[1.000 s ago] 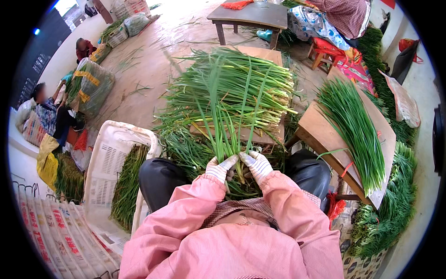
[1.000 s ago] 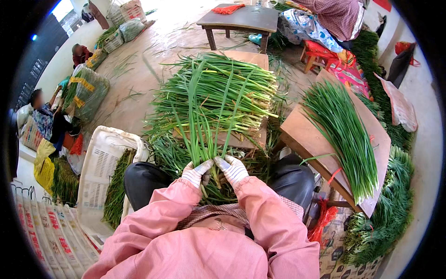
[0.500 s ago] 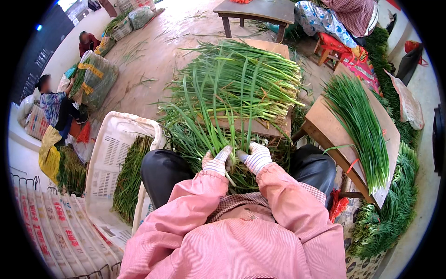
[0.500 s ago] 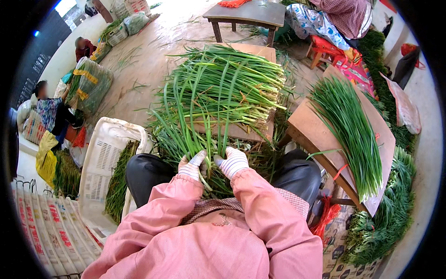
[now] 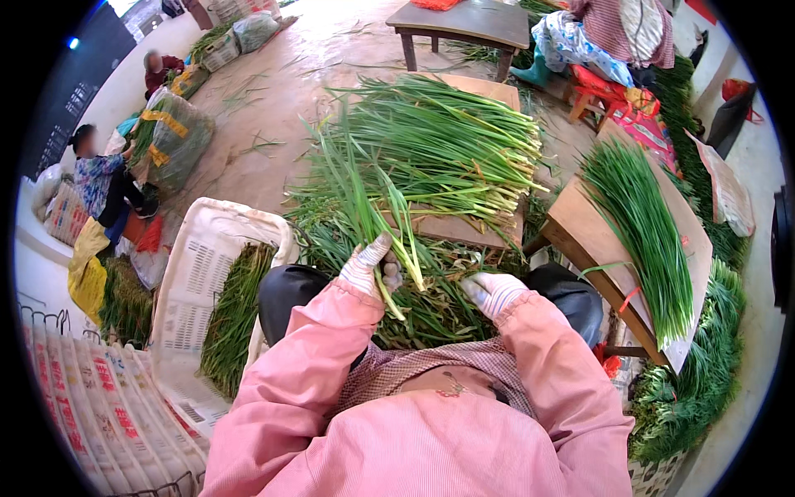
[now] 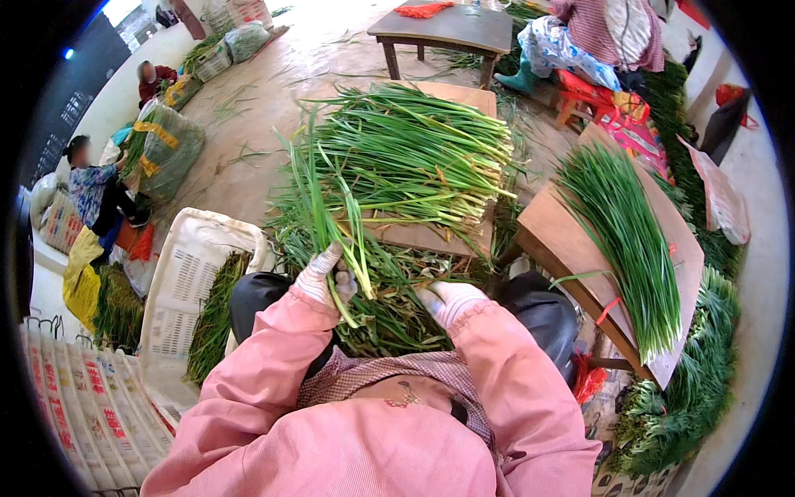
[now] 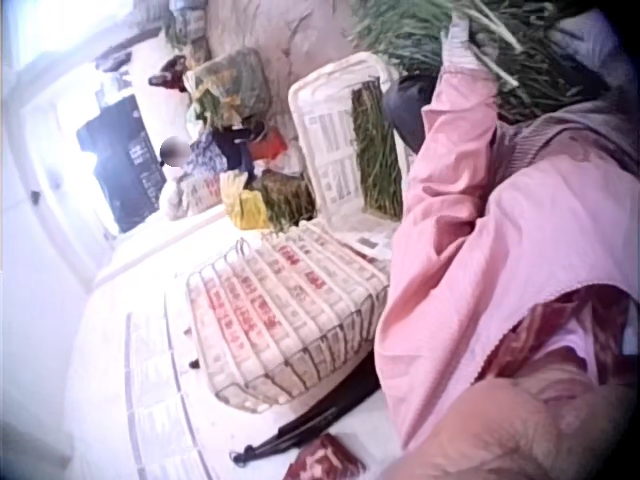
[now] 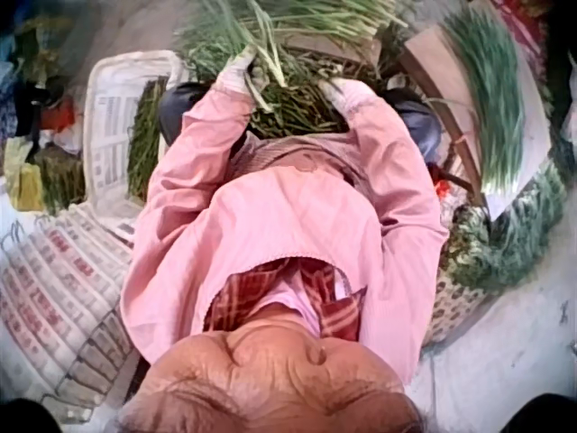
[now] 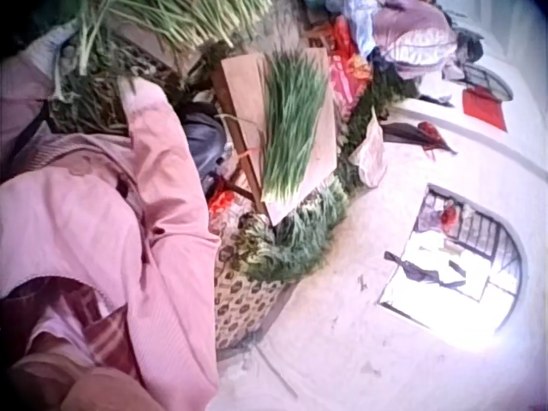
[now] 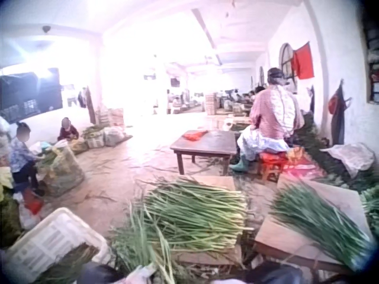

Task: The person sorts through green onions, removes loose leaves, and bundles them together using red string on a cardboard work surface.

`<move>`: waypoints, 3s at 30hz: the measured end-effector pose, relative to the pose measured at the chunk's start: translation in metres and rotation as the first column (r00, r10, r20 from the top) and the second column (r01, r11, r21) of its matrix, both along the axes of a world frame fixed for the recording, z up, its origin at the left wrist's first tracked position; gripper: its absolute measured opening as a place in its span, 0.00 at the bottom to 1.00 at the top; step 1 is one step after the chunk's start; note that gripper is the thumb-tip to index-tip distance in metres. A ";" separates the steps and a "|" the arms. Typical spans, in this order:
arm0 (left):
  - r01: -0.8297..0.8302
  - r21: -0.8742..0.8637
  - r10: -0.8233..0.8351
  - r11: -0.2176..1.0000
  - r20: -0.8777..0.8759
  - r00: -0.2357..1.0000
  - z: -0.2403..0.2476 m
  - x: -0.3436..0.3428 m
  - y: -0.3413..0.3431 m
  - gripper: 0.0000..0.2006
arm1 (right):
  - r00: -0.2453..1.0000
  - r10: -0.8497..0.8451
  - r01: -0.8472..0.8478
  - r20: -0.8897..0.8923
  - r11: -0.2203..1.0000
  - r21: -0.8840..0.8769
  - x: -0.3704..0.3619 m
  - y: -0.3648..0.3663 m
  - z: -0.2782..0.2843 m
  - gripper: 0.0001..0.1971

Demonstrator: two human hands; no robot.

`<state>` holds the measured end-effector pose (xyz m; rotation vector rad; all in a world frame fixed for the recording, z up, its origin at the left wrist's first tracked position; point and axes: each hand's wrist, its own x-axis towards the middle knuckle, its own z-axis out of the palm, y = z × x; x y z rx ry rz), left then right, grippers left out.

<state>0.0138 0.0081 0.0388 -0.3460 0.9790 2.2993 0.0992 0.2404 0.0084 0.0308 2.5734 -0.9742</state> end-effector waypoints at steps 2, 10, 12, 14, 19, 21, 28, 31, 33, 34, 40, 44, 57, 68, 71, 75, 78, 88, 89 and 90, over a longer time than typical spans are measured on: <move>0.038 0.044 -0.039 0.998 0.042 0.998 -0.026 0.008 0.007 0.14 | 0.836 -0.060 0.496 0.545 0.506 -0.706 -0.001 -0.025 0.023 0.28; 0.012 -0.319 0.038 0.948 0.150 0.988 -0.064 0.042 0.004 0.15 | 0.965 -0.247 0.253 0.086 0.802 -0.540 0.002 -0.071 -0.020 0.13; 0.042 -0.499 0.048 0.866 0.167 0.985 -0.066 0.043 0.006 0.17 | 0.980 -0.113 0.066 -0.162 0.961 -0.270 0.003 -0.076 -0.015 0.13; 0.023 -0.561 -0.010 0.827 0.027 1.000 -0.065 0.045 0.011 0.14 | 0.935 -0.111 0.040 -0.338 0.977 -0.211 0.005 -0.085 -0.036 0.14; -0.028 -0.391 0.018 0.920 -0.027 0.999 -0.085 0.045 0.001 0.13 | 0.770 -0.138 0.612 0.623 0.435 -0.660 0.007 -0.080 -0.020 0.12; -0.003 -0.314 0.004 0.949 0.003 1.000 -0.086 0.051 0.003 0.10 | 0.823 -0.142 0.559 0.551 0.374 -0.740 0.007 -0.080 -0.030 0.13; 0.006 -0.269 0.027 0.963 0.116 0.993 -0.082 0.056 0.010 0.10 | 0.861 -0.263 0.504 0.435 0.333 -0.797 0.004 -0.081 -0.058 0.13; -0.043 -0.392 0.030 0.919 -0.038 0.999 -0.103 0.057 0.003 0.09 | 0.831 -0.279 0.546 0.482 0.242 -0.802 0.003 -0.085 -0.075 0.15; -0.110 -0.468 0.063 0.877 -0.115 0.991 -0.112 0.058 0.004 0.09 | 0.849 -0.430 0.492 0.308 0.425 -0.760 0.003 -0.086 -0.082 0.16; -0.174 -0.455 0.148 0.873 -0.093 0.985 -0.115 0.057 0.004 0.09 | 0.849 -0.486 0.469 0.207 0.514 -0.718 0.002 -0.086 -0.088 0.17; -0.280 -0.088 0.286 0.956 0.067 0.956 -0.023 0.032 -0.013 0.15 | 0.980 -0.166 0.170 -0.111 0.985 0.028 0.006 -0.074 -0.088 0.13; -0.534 0.206 0.570 0.820 -0.382 0.728 0.074 -0.030 -0.048 0.11 | 0.960 0.070 -0.142 0.269 0.956 0.258 0.005 -0.076 -0.079 0.15; -0.298 0.137 0.270 0.945 0.195 0.943 0.032 -0.026 0.028 0.25 | 0.792 -0.130 0.475 -0.596 0.744 0.469 -0.061 0.075 0.055 0.21; -0.258 0.619 0.171 0.742 0.197 0.965 -0.048 -0.022 -0.006 0.12 | 0.910 -0.215 0.255 -0.355 0.964 0.070 -0.100 0.145 0.235 0.14; -0.180 0.714 0.043 0.677 0.206 0.978 -0.067 -0.023 -0.008 0.11 | 0.861 -0.412 0.479 -0.298 0.853 0.205 -0.104 0.150 0.283 0.13; -0.267 0.433 0.195 0.861 0.205 0.959 -0.055 -0.016 0.004 0.10 | 0.830 -0.428 0.517 -0.357 0.831 0.205 -0.133 0.139 0.305 0.18; -0.235 0.444 0.176 0.864 0.171 0.969 -0.048 -0.004 0.010 0.08 | 0.627 -0.651 0.626 -0.427 0.748 -0.221 -0.138 0.124 0.341 0.18; -0.179 0.392 0.045 0.903 0.327 0.944 -0.050 0.010 0.000 0.11 | 0.795 -0.595 0.605 0.118 0.760 -0.238 -0.140 0.011 0.207 0.13; -0.179 0.390 0.036 0.903 0.347 0.937 -0.048 0.020 0.005 0.12 | 0.790 -0.566 0.612 0.237 0.696 -0.376 -0.126 0.017 0.162 0.14; -0.167 0.412 0.005 0.896 0.366 0.931 -0.044 0.030 0.018 0.12 | 0.774 -0.539 0.630 0.332 0.606 -0.485 -0.109 0.031 0.124 0.15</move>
